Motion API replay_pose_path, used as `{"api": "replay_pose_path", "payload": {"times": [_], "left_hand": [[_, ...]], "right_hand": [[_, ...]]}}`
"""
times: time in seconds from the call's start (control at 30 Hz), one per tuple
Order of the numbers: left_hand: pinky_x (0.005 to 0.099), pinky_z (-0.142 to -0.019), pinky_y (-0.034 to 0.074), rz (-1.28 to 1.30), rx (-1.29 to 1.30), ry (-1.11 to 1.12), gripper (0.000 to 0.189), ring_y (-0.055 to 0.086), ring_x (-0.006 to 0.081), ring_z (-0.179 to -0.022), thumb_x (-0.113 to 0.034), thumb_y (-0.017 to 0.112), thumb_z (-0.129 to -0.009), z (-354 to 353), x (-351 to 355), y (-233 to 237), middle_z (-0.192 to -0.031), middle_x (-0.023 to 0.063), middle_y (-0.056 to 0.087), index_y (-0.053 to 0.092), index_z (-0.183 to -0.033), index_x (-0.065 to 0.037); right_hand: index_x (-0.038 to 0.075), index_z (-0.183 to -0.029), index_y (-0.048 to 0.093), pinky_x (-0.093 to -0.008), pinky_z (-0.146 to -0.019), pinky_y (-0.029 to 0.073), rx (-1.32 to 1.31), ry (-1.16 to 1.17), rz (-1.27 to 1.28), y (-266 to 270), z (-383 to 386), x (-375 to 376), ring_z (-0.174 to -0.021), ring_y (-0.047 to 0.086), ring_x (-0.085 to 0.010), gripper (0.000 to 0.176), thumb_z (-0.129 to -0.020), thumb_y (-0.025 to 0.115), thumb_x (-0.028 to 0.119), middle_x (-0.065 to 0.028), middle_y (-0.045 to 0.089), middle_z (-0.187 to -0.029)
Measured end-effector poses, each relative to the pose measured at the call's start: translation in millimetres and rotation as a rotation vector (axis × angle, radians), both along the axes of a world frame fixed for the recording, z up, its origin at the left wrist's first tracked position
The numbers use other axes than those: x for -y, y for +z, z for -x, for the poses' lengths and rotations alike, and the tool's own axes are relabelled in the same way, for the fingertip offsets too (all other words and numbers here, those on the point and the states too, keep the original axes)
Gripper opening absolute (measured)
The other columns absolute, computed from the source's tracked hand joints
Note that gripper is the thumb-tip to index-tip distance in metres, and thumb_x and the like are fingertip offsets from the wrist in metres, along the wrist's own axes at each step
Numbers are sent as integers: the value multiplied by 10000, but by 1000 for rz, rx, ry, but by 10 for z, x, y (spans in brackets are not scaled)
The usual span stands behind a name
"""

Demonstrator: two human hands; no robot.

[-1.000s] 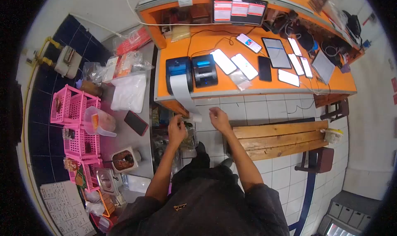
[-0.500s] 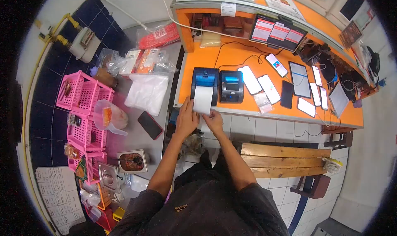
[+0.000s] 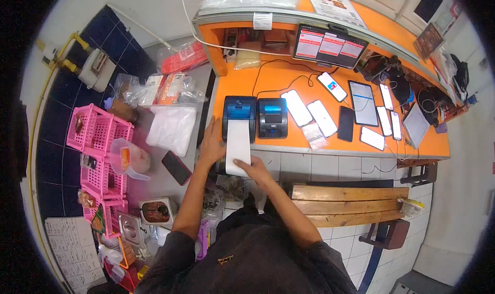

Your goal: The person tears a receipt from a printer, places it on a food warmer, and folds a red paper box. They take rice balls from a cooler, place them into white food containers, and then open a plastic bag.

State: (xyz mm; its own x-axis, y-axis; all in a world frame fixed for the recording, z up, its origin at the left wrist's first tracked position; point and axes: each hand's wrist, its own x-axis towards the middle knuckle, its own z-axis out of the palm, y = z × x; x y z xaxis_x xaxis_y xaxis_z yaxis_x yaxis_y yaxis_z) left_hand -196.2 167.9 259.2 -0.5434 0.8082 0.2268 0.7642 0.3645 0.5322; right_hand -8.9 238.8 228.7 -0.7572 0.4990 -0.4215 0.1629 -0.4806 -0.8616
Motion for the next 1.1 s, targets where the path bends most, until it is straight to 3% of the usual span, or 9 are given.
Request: {"api": "replay_pose_path", "payload": {"times": [0.1, 0.33, 0.47, 0.7, 0.8, 0.9, 0.97, 1.0, 1.1], "left_hand": [[473, -1132, 348, 16, -100, -1, 794, 374, 470, -1364, -256, 666, -852, 113, -121, -473, -1546, 304, 278, 298, -1483, 55], [529, -1161, 265, -24, 13, 162, 1019, 296, 488, -1411, -398, 676, -855, -187, -333, -523, -1552, 330, 241, 85, -1543, 66], [537, -1157, 260, -81, -11, 176, 1188, 272, 472, -1431, -452, 785, -736, -202, -329, -553, -1562, 307, 236, 73, -1551, 37], [581, -1149, 247, 61, 18, 243, 1241, 239, 460, -1454, -459, 824, -690, -248, -314, -425, -1580, 279, 226, 72, -1561, 5], [562, -1152, 255, -7, -19, 228, 1240, 263, 458, -1444, -515, 820, -678, -230, -316, -513, -1560, 293, 258, 120, -1546, 28], [531, -1158, 267, -85, -40, 248, 1250, 298, 470, -1421, -553, 824, -660, -266, -347, -519, -1547, 306, 270, 167, -1519, 74], [531, -1153, 277, -104, -33, 272, 1231, 304, 479, -1412, -533, 835, -662, -319, -300, -562, -1546, 304, 254, 183, -1508, 80], [531, -1141, 296, -44, -54, 286, 1189, 324, 484, -1393, -494, 822, -697, -365, -215, -453, -1541, 301, 249, 169, -1512, 74], [497, -1041, 422, 67, -27, 349, 902, 466, 444, -1279, -367, 755, -807, -868, 315, -229, -1461, 300, 357, 301, -1440, 89]], "right_hand": [[29, -1130, 710, -269, -855, 486, 55, 126, 89, 45, -133, 1, -936, 628, -99, 308, -901, 753, 229, -47, 720, -1039], [-26, -1060, 733, -268, -748, 506, 284, 197, -141, 463, -606, -219, -801, 633, -100, 328, -910, 741, 265, -46, 731, -910], [-47, -1032, 730, -264, -727, 503, 286, 160, -155, 87, -795, -355, -790, 632, -94, 312, -909, 744, 239, -61, 729, -895], [-60, -967, 738, -271, -678, 497, 319, 291, -256, -69, -1010, -758, -732, 623, -101, 312, -885, 764, 240, -62, 718, -826], [-41, -917, 743, -286, -636, 474, 389, 390, -399, -246, -1327, -1041, -693, 567, -76, 332, -877, 762, 287, -8, 691, -772], [-24, -856, 734, -288, -543, 370, 465, 633, -488, 351, -1383, -1091, -638, 447, -57, 291, -879, 755, 266, 63, 560, -677], [-29, -920, 728, -266, -638, 452, 542, 716, -584, 103, -1601, -1147, -702, 550, -69, 257, -884, 750, 224, 12, 658, -757], [-38, -1059, 690, -263, -758, 492, 508, 494, -381, 131, -1655, -967, -831, 620, -94, 247, -914, 713, 160, -45, 709, -911], [-42, -1160, 638, -274, -835, 495, 243, 470, -213, 421, -1516, -560, -925, 639, -123, 262, -946, 663, 108, -75, 710, -1032]]}}
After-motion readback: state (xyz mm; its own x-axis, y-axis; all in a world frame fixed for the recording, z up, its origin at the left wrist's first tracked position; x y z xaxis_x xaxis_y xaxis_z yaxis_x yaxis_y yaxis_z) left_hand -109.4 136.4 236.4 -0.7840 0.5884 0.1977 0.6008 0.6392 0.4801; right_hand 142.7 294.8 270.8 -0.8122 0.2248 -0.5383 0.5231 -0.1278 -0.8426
